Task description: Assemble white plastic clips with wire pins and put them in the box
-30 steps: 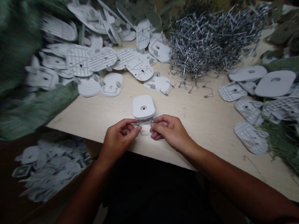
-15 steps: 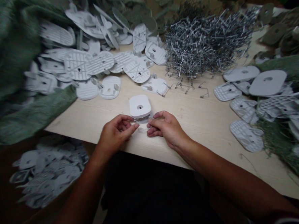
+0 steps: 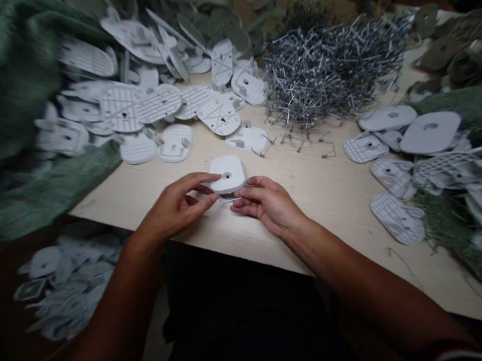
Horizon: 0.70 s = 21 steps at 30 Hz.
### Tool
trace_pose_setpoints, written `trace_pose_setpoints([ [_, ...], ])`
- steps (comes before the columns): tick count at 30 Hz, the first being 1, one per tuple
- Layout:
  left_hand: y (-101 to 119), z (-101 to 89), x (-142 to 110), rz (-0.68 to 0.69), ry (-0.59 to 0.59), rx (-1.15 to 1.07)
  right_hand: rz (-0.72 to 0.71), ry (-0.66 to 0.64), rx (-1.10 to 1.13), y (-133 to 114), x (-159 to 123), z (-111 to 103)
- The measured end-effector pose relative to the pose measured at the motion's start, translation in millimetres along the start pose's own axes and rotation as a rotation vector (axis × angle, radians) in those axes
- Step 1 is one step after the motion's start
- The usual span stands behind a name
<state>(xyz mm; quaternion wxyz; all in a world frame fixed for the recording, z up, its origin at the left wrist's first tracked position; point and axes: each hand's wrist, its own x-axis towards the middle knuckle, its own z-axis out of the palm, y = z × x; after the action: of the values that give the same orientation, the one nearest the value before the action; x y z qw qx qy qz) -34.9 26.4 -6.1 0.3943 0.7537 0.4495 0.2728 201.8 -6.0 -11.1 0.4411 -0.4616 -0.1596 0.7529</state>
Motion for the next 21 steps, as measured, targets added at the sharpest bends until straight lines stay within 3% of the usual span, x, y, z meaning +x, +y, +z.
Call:
trace_pose_setpoints([
  [2,-3,5.5,0,0.003,0.015,-0.007,-0.033,0.015,-0.020,-1,0,0],
  [8,-15,30.9,4,0.038,0.273,-0.041,-0.189,0.009,-0.275,-7,2,-14],
  [13,-22,34.8,8,0.038,0.268,-0.097,-0.489,-0.066,-0.688,-18,16,-30],
  [16,-22,36.3,11,0.027,0.282,-0.099,-0.628,-0.115,-0.819,-19,31,-32],
  [21,-20,44.7,16,0.005,0.365,-0.086,-0.678,-0.053,-0.846,-6,51,-32],
])
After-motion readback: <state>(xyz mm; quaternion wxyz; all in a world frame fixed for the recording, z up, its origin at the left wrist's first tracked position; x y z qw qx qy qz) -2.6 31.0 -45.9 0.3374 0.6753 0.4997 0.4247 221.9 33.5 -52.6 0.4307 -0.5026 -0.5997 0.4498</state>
